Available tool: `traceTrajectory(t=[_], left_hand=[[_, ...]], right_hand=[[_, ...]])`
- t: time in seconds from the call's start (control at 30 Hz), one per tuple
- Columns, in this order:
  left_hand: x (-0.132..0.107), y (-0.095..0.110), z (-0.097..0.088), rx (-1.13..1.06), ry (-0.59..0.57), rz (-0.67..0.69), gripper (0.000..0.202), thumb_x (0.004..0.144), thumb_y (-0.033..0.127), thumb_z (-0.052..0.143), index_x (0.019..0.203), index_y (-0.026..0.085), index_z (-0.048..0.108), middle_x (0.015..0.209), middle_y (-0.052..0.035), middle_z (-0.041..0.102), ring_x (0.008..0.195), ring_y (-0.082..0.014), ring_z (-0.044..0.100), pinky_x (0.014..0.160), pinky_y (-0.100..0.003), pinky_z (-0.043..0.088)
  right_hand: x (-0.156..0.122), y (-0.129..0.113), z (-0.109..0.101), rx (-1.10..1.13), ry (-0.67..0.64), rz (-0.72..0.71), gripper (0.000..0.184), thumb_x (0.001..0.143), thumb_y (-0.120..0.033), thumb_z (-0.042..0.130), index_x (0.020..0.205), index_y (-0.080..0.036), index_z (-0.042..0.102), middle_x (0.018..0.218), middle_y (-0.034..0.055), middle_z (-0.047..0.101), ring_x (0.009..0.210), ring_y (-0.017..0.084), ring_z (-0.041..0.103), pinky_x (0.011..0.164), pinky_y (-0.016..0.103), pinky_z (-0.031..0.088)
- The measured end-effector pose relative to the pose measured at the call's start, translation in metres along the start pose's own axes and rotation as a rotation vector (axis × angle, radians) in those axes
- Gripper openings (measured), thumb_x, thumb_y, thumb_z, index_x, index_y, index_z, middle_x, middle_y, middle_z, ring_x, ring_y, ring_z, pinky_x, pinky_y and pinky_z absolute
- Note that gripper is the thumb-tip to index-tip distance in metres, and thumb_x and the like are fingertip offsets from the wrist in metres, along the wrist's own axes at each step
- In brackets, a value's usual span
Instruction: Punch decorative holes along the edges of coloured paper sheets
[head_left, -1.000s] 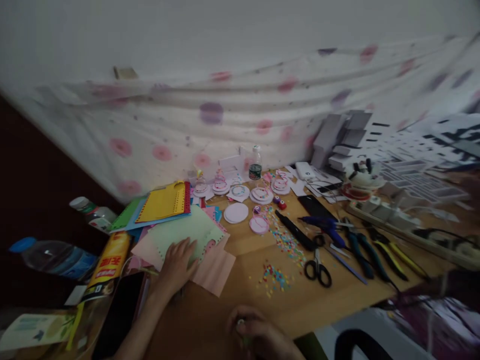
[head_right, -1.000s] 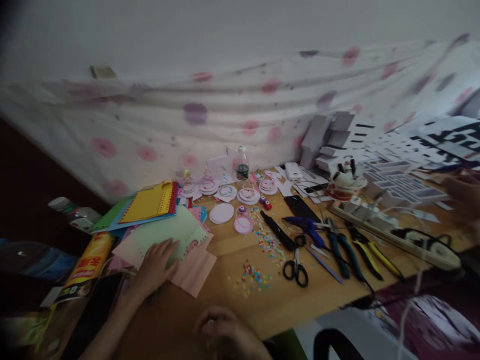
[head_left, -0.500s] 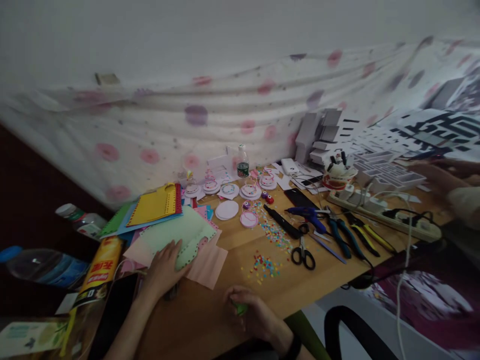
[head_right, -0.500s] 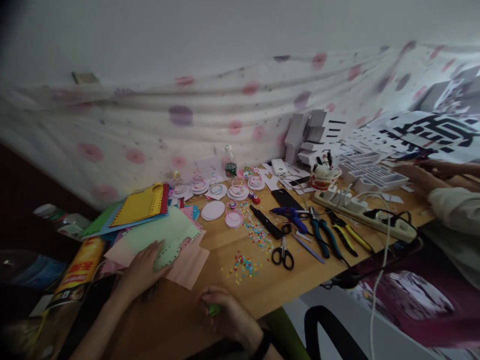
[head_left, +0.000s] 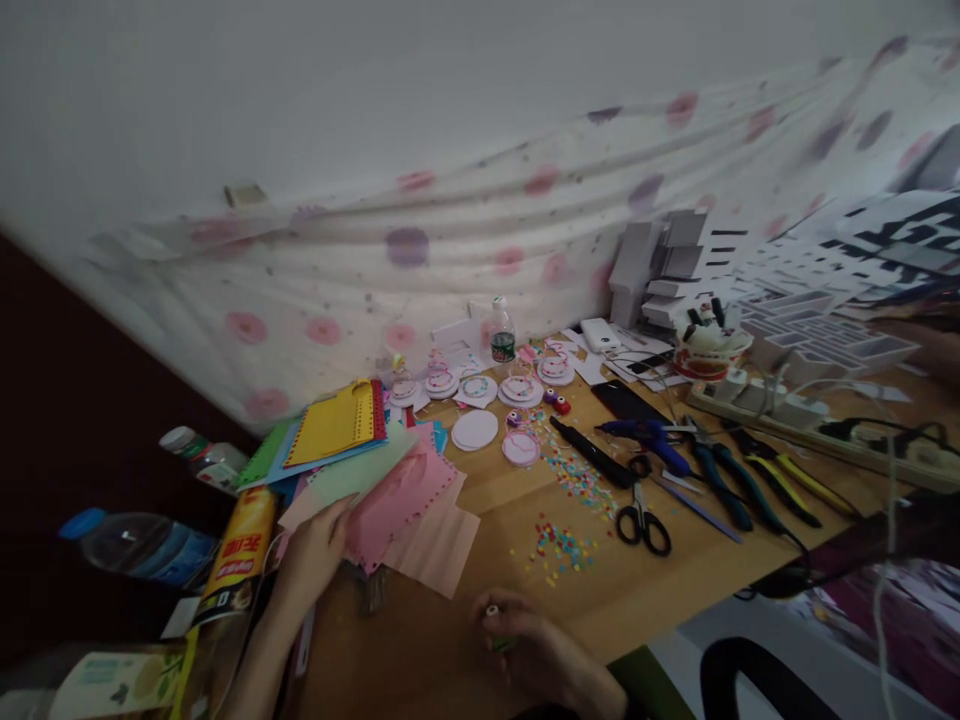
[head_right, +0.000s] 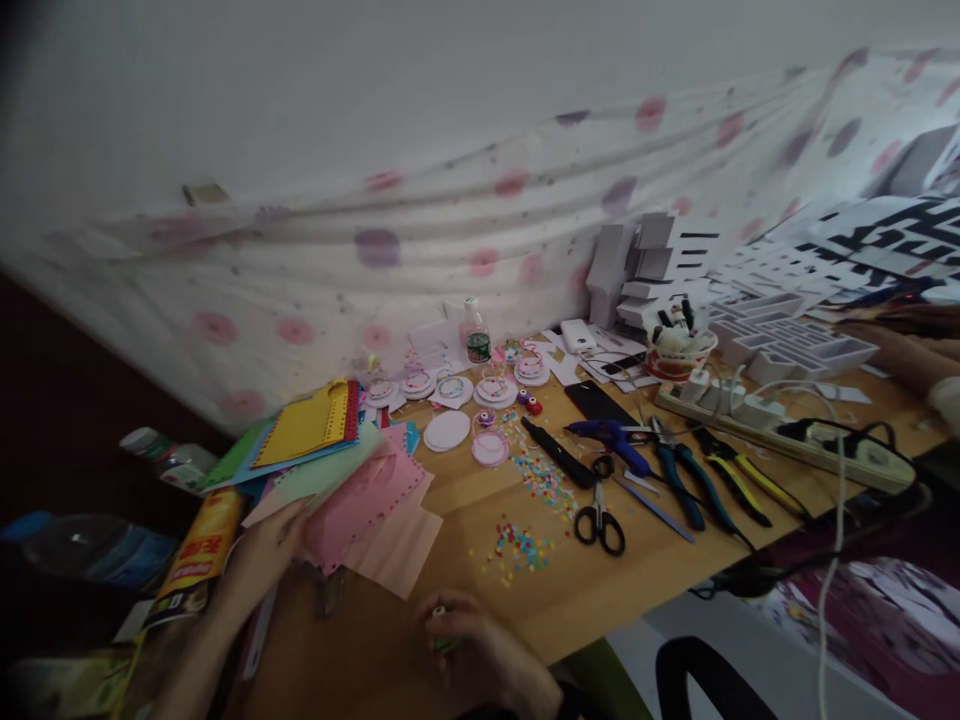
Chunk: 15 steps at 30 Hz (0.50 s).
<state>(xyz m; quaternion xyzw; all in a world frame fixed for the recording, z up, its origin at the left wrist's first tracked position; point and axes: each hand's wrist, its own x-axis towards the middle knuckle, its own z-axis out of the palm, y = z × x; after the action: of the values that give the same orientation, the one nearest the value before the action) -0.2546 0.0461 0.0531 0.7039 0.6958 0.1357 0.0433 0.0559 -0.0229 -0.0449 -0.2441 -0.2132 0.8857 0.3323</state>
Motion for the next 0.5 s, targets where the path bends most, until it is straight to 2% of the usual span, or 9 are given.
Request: traceTrajectory(t=[0.07,0.13,0.2,0.27,0.33,0.37,0.43,0.5], left_hand=[[-0.011,0.004,-0.001,-0.027,0.129,0.087,0.051,0.093,0.027,0.029,0.125,0.013,0.066,0.123,-0.0111,0.072,0.114,-0.024,0.068,0.095,-0.036,0.055],[-0.03,0.015,0.005,-0.011,0.284,0.179,0.051,0.092,0.02,0.03,0.129,0.014,0.064,0.131,-0.0104,0.068,0.121,-0.0233,0.064,0.103,-0.039,0.051],[-0.054,0.032,0.017,0.033,0.376,0.242,0.048,0.093,0.017,0.033,0.132,0.017,0.062,0.136,-0.0109,0.064,0.129,-0.0265,0.058,0.111,-0.048,0.043],[-0.077,0.053,0.035,0.059,0.453,0.291,0.047,0.094,0.015,0.036,0.132,0.024,0.062,0.138,-0.0103,0.063,0.13,-0.0306,0.056,0.116,-0.058,0.033],[-0.099,0.073,0.055,0.043,0.488,0.258,0.05,0.094,0.013,0.037,0.134,0.032,0.06,0.142,-0.008,0.06,0.133,-0.0319,0.052,0.118,-0.065,0.024],[-0.109,0.08,0.064,0.005,0.492,0.239,0.049,0.095,0.015,0.04,0.136,0.036,0.058,0.144,-0.0076,0.058,0.135,-0.0333,0.05,0.117,-0.067,0.024],[-0.128,0.09,0.076,-0.162,0.468,0.149,0.052,0.093,0.027,0.053,0.144,0.039,0.048,0.149,-0.009,0.052,0.137,-0.0359,0.047,0.114,-0.067,0.031],[-0.146,0.093,0.081,-0.412,0.397,-0.03,0.067,0.089,0.04,0.063,0.15,0.037,0.036,0.152,-0.0101,0.048,0.137,-0.0359,0.047,0.11,-0.061,0.042]], right_hand=[[0.001,0.001,-0.001,-0.039,-0.016,0.018,0.042,0.06,-0.036,0.088,0.093,-0.015,0.071,0.065,-0.0047,0.055,0.048,0.006,0.048,0.044,0.018,0.035],[0.004,-0.001,0.007,-0.096,-0.018,0.015,0.055,0.063,-0.049,0.087,0.104,-0.016,0.07,0.07,-0.0042,0.056,0.049,0.007,0.049,0.044,0.018,0.035],[0.01,-0.006,0.022,-0.18,0.026,-0.038,0.064,0.068,-0.062,0.081,0.111,-0.016,0.069,0.074,-0.0032,0.057,0.051,0.006,0.049,0.044,0.018,0.035],[0.02,-0.011,0.039,-0.267,0.09,-0.137,0.063,0.07,-0.068,0.078,0.103,-0.015,0.07,0.073,-0.0033,0.056,0.051,0.006,0.047,0.046,0.018,0.034],[0.031,-0.01,0.049,-0.315,0.13,-0.187,0.061,0.065,-0.071,0.078,0.084,-0.014,0.067,0.065,-0.004,0.054,0.05,0.007,0.046,0.047,0.019,0.035],[0.036,-0.007,0.051,-0.31,0.165,-0.197,0.061,0.063,-0.071,0.08,0.079,-0.014,0.065,0.063,-0.004,0.054,0.05,0.007,0.046,0.048,0.02,0.036],[0.041,0.0,0.047,-0.271,0.242,-0.195,0.058,0.058,-0.067,0.085,0.076,-0.015,0.065,0.062,-0.0027,0.058,0.053,0.009,0.05,0.053,0.022,0.039],[0.04,0.007,0.04,-0.24,0.291,-0.183,0.055,0.055,-0.06,0.089,0.078,-0.015,0.068,0.066,-0.0005,0.063,0.059,0.012,0.055,0.06,0.024,0.044]])
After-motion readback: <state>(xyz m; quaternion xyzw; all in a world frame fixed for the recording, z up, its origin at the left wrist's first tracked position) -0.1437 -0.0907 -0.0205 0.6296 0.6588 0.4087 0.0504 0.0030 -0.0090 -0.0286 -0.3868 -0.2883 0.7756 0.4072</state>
